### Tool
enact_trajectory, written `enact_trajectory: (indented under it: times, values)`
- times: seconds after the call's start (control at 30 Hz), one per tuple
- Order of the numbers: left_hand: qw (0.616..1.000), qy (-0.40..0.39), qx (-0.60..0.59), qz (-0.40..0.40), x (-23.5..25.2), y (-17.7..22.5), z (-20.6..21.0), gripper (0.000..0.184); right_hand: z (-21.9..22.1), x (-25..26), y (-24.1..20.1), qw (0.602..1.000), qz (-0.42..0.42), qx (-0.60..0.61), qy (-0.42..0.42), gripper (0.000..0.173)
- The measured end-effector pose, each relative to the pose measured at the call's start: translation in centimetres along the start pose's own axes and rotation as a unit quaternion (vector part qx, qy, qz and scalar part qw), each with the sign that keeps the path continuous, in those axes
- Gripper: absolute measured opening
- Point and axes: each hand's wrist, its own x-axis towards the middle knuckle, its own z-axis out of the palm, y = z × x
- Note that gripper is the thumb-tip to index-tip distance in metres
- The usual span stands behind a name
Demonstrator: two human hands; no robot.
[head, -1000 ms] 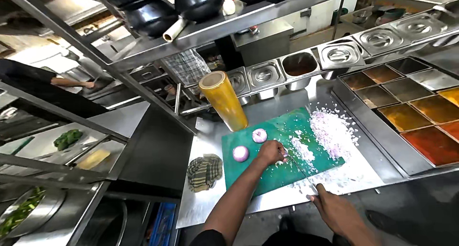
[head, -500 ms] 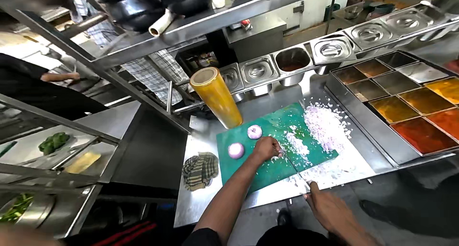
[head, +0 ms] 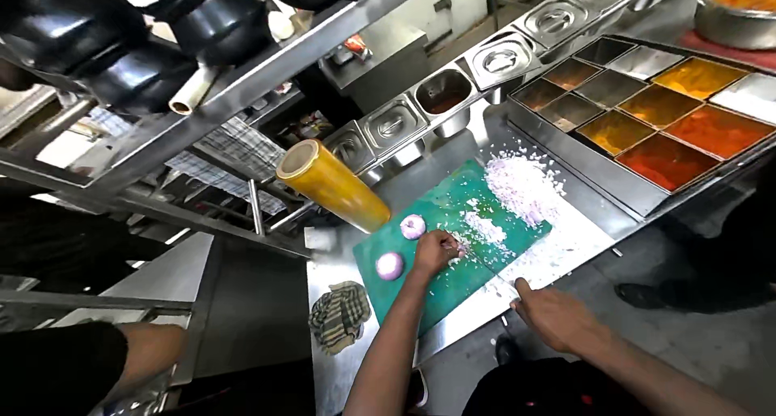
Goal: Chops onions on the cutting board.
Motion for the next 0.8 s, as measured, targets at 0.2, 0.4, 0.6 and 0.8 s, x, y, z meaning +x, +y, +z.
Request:
enact_trajectory:
  times: [0.2, 0.4, 0.6, 0.8]
  values:
    - [1.0, 0.02, -0.012, 0.015, -0.3, -0.4, 0.4, 0.024, -0.2, -0.4, 0.0, 1.0, 0.003, 0.003, -0.001, 0.045]
    - [0.996, 0.071, -0.021, 0.05, -0.8, -0.9, 1.3, 0.019, 2.4, 0.4, 1.2, 1.0, 0.019, 0.019, -0.004, 0.045]
    - [0.988, 0.133, -0.066, 0.032, -2.3, -1.2, 1.7, 0.017, 1.9, 0.7, 1.5, 1.0, 0.022, 0.006, -0.007, 0.046]
    - [0.992, 0.101, -0.065, 0.036, -2.3, -1.3, 1.7, 0.026, 2.2, 0.9, 1.6, 1.0, 0.019, 0.003, -0.003, 0.047]
